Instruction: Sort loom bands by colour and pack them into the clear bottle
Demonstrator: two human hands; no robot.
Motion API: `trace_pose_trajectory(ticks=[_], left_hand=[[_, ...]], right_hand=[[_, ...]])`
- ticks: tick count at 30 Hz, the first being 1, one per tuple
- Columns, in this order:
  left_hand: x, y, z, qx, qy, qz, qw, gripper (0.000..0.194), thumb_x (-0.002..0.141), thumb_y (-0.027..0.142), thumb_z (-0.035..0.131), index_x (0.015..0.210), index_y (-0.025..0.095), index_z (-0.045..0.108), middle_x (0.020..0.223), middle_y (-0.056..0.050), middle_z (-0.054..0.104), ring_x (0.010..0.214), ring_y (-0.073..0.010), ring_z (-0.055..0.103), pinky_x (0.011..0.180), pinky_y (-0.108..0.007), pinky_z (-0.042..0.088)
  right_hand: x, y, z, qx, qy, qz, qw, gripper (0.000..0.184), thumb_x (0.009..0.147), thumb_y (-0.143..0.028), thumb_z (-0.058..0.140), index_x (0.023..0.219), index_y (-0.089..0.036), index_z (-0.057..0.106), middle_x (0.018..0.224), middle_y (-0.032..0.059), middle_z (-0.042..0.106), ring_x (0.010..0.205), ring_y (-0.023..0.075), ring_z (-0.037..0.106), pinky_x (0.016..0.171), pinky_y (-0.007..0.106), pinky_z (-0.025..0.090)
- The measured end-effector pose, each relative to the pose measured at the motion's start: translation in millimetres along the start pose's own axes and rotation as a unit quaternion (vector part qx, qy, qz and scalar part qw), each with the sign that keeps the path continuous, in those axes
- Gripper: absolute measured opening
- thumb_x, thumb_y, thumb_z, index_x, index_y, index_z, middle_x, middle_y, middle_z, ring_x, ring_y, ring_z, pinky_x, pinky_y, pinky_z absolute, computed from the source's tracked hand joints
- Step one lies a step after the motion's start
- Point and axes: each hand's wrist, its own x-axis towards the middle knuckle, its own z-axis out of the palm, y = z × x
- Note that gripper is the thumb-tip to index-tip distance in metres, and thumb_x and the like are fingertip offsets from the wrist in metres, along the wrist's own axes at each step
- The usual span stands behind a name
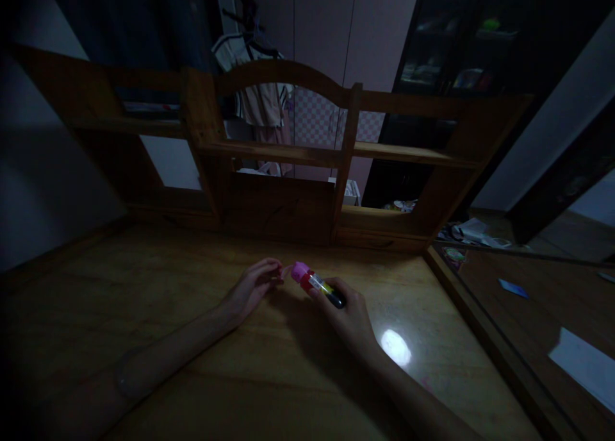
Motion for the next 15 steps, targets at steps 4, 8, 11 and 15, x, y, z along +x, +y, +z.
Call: trace_pose_trajectory(ticks=[4,8,11,15], left_hand=[[-0.5,1.0,0.5,0.0,-0.006,0.0,1.0,0.012,0.075,0.025,0.07,0.081,0.015,0.068,0.086,-0.004,0.064,0.08,-0.0153,0.06,0.074,-0.029,0.052],[-0.5,1.8,1.0,0.004,-0.008,-0.006,1.0,0.011,0.076,0.024,0.069,0.081,0.014,0.069,0.085,-0.004,0.063,0.081,-0.0151,0.06,0.074,-0.028,0.051],[-0.8,2.0,0.9,0.004,-0.008,-0.003,1.0,0.011,0.076,0.025,0.069,0.082,0.015,0.069,0.087,-0.004,0.063,0.082,-0.0151,0.06,0.075,-0.028,0.051],[-1.2,1.9,0.6,0.003,-0.007,-0.005,1.0,0.012,0.075,0.025,0.07,0.081,0.015,0.069,0.087,-0.004,0.064,0.082,-0.0155,0.061,0.075,-0.028,0.051]], right_hand=[[-0.4,1.0,0.3,0.003,-0.008,0.001,1.0,0.038,0.087,-0.054,0.058,0.096,-0.019,0.068,0.084,0.0027,0.07,0.075,0.0205,0.063,0.062,0.026,0.043],[-0.6,2.3,0.9,-0.001,-0.005,-0.003,1.0,0.038,0.087,-0.054,0.058,0.096,-0.019,0.068,0.085,0.0032,0.07,0.078,0.0213,0.063,0.065,0.027,0.044],[-0.3,2.5,0.9,-0.005,-0.001,-0.006,1.0,0.037,0.087,-0.053,0.059,0.096,-0.019,0.069,0.086,0.0032,0.07,0.078,0.0214,0.063,0.066,0.028,0.044],[-0.1,2.8,0.9,-0.003,-0.003,-0.002,1.0,0.037,0.087,-0.053,0.059,0.097,-0.019,0.069,0.083,0.0026,0.069,0.075,0.0203,0.062,0.062,0.026,0.042]])
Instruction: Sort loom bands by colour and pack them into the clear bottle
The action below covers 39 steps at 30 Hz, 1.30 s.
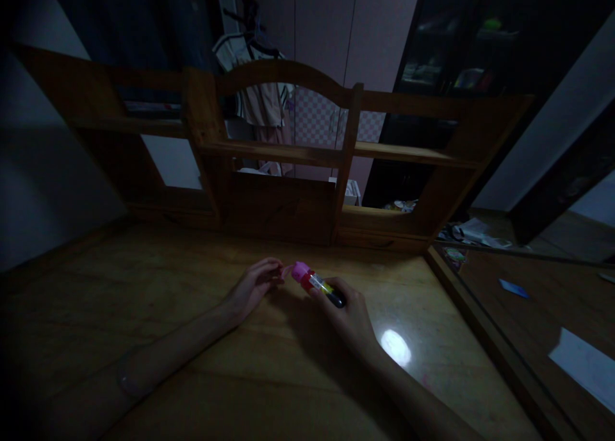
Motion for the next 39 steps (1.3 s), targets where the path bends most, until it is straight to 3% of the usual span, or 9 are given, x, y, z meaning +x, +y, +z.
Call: trace_pose_trajectory(ticks=[39], left_hand=[[2.4,-1.3,-1.9,0.0,-0.009,-0.005,1.0,0.008,0.08,0.022,0.066,0.081,0.014,0.068,0.087,-0.005,0.061,0.084,-0.0158,0.058,0.073,-0.028,0.052]], right_hand=[[-1.1,1.1,1.1,-0.005,-0.009,-0.002,1.0,0.036,0.088,-0.052,0.058,0.095,-0.018,0.068,0.082,0.002,0.067,0.072,0.0179,0.06,0.06,0.026,0.04]])
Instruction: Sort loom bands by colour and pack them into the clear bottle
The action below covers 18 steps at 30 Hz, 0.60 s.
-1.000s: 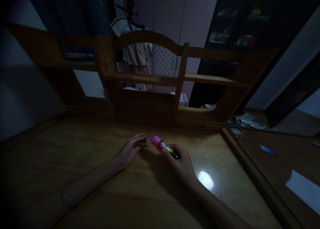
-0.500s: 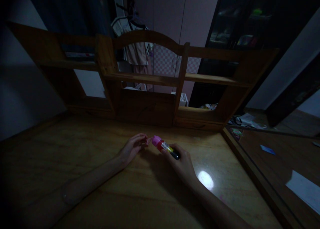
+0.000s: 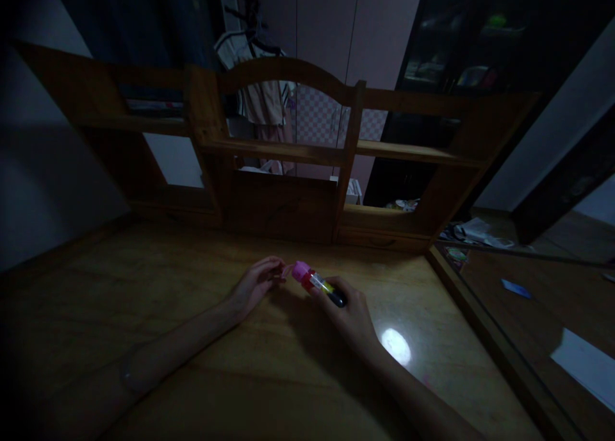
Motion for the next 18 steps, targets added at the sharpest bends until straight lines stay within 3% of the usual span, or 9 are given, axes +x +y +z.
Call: trace_pose_trajectory(ticks=[9,14,18], left_hand=[[-0.4,0.0,-0.3,0.006,0.002,0.0,1.0,0.012,0.079,0.027,0.068,0.084,0.016,0.071,0.091,-0.006,0.063,0.087,-0.017,0.059,0.074,-0.028,0.051],[-9.3,9.8,14.2,0.069,-0.043,-0.013,0.997,0.028,0.082,0.036,0.069,0.104,0.018,0.072,0.116,-0.01,0.066,0.103,-0.0204,0.06,0.081,-0.027,0.049],[-12.1,10.4,19.7,0.114,-0.048,-0.008,0.992,0.031,0.08,0.035,0.073,0.106,0.018,0.073,0.113,-0.011,0.069,0.093,-0.0193,0.064,0.082,-0.029,0.049]], right_hand=[[0.8,0.3,-0.2,0.004,-0.003,0.003,1.0,0.034,0.087,-0.051,0.058,0.095,-0.019,0.068,0.08,0.001,0.067,0.071,0.017,0.06,0.058,0.025,0.04],[0.5,0.1,0.1,0.008,-0.002,-0.004,1.0,0.034,0.088,-0.051,0.058,0.094,-0.019,0.067,0.081,0.0014,0.067,0.073,0.0181,0.06,0.061,0.026,0.041],[0.6,-1.0,0.3,0.012,-0.008,0.002,1.0,0.036,0.088,-0.053,0.058,0.098,-0.02,0.068,0.082,0.0017,0.068,0.074,0.0191,0.061,0.061,0.026,0.042]])
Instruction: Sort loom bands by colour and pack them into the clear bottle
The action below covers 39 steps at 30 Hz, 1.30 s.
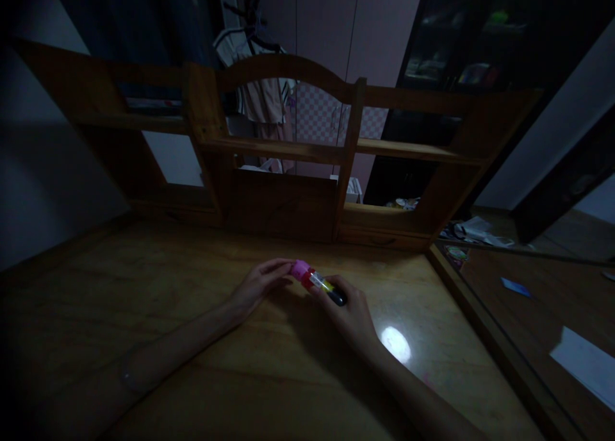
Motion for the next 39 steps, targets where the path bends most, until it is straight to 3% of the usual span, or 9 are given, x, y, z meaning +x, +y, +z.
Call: trace_pose_trajectory(ticks=[4,11,39], left_hand=[[4.4,-7.0,-4.4,-0.006,0.033,0.017,0.999,0.027,0.076,0.033,0.076,0.096,0.015,0.074,0.1,-0.01,0.072,0.085,-0.0183,0.065,0.082,-0.031,0.05],[6.4,-8.8,-8.3,-0.022,0.067,0.0,0.998,0.026,0.073,0.032,0.079,0.091,0.015,0.071,0.095,-0.008,0.07,0.08,-0.0146,0.063,0.076,-0.027,0.05],[8.4,-12.6,-12.2,-0.076,0.036,-0.012,0.996,0.022,0.077,0.032,0.075,0.09,0.015,0.071,0.099,-0.009,0.07,0.085,-0.0164,0.064,0.077,-0.028,0.048]], right_hand=[[0.0,-0.8,0.1,0.003,0.001,-0.002,1.0,0.039,0.087,-0.054,0.058,0.1,-0.019,0.068,0.084,0.0032,0.07,0.076,0.0205,0.063,0.063,0.027,0.043],[-1.1,-1.5,-0.4,-0.01,0.007,-0.005,1.0,0.039,0.087,-0.054,0.058,0.097,-0.019,0.069,0.081,0.002,0.069,0.073,0.019,0.062,0.061,0.026,0.042],[-1.4,-1.4,-0.3,-0.019,0.001,-0.011,1.0,0.039,0.087,-0.055,0.057,0.097,-0.019,0.069,0.081,0.0025,0.069,0.074,0.0201,0.062,0.062,0.027,0.043]])
